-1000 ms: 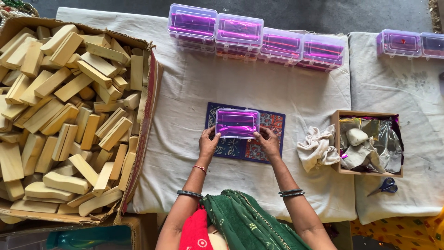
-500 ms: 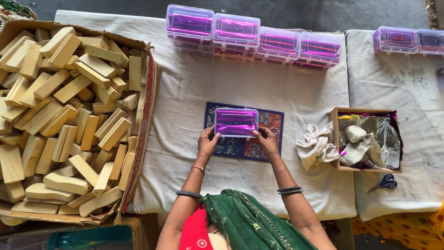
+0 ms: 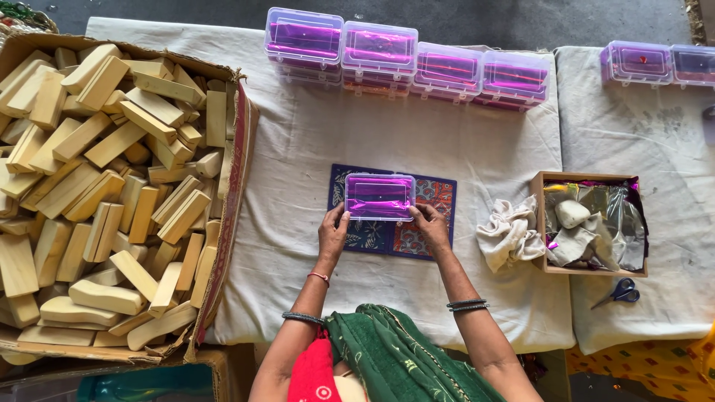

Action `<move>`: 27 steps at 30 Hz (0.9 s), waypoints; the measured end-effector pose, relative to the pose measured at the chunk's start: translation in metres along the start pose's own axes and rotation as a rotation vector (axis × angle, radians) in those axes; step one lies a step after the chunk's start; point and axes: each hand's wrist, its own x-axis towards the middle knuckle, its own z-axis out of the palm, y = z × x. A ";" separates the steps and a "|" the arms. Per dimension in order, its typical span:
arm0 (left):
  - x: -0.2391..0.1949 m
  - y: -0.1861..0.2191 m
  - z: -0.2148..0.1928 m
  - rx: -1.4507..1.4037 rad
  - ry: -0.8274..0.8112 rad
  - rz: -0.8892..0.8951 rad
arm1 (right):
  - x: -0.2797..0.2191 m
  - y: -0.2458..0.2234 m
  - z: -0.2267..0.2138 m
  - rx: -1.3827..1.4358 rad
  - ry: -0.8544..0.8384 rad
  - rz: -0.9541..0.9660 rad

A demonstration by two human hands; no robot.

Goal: The person sits at a table and cleans several small wooden blocks using a white cloth. They pick up a block from a large cardboard box, wipe it thoroughly with the cloth, and place it on a patterned mat on the table. The person repeats this process for multiple blocks.

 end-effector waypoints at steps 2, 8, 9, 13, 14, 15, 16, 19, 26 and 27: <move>-0.003 0.028 -0.004 -0.010 -0.016 -0.072 | -0.001 0.001 0.002 0.019 -0.008 -0.025; -0.004 0.050 -0.010 -0.254 -0.056 -0.306 | -0.018 -0.017 0.011 0.029 0.026 0.032; -0.002 0.054 -0.011 -0.278 -0.055 -0.395 | -0.020 -0.021 0.013 0.079 0.010 0.043; 0.007 0.018 -0.006 -0.418 -0.025 -0.427 | -0.023 -0.018 0.016 0.300 0.001 0.147; 0.006 0.017 -0.007 -0.479 -0.045 -0.460 | -0.024 -0.016 0.017 0.357 0.000 0.173; 0.006 0.016 -0.008 -0.540 -0.064 -0.492 | -0.025 -0.015 0.018 0.414 -0.002 0.199; 0.005 0.015 -0.007 -0.542 -0.064 -0.485 | -0.030 -0.019 0.019 0.415 -0.004 0.193; 0.001 0.017 -0.007 -0.549 -0.084 -0.479 | -0.040 -0.026 0.021 0.405 0.003 0.282; -0.004 0.046 -0.013 -0.579 -0.145 -0.480 | -0.020 -0.028 -0.007 0.540 0.039 0.156; -0.004 0.050 -0.015 -0.556 -0.144 -0.508 | -0.010 -0.029 -0.014 0.553 0.072 0.139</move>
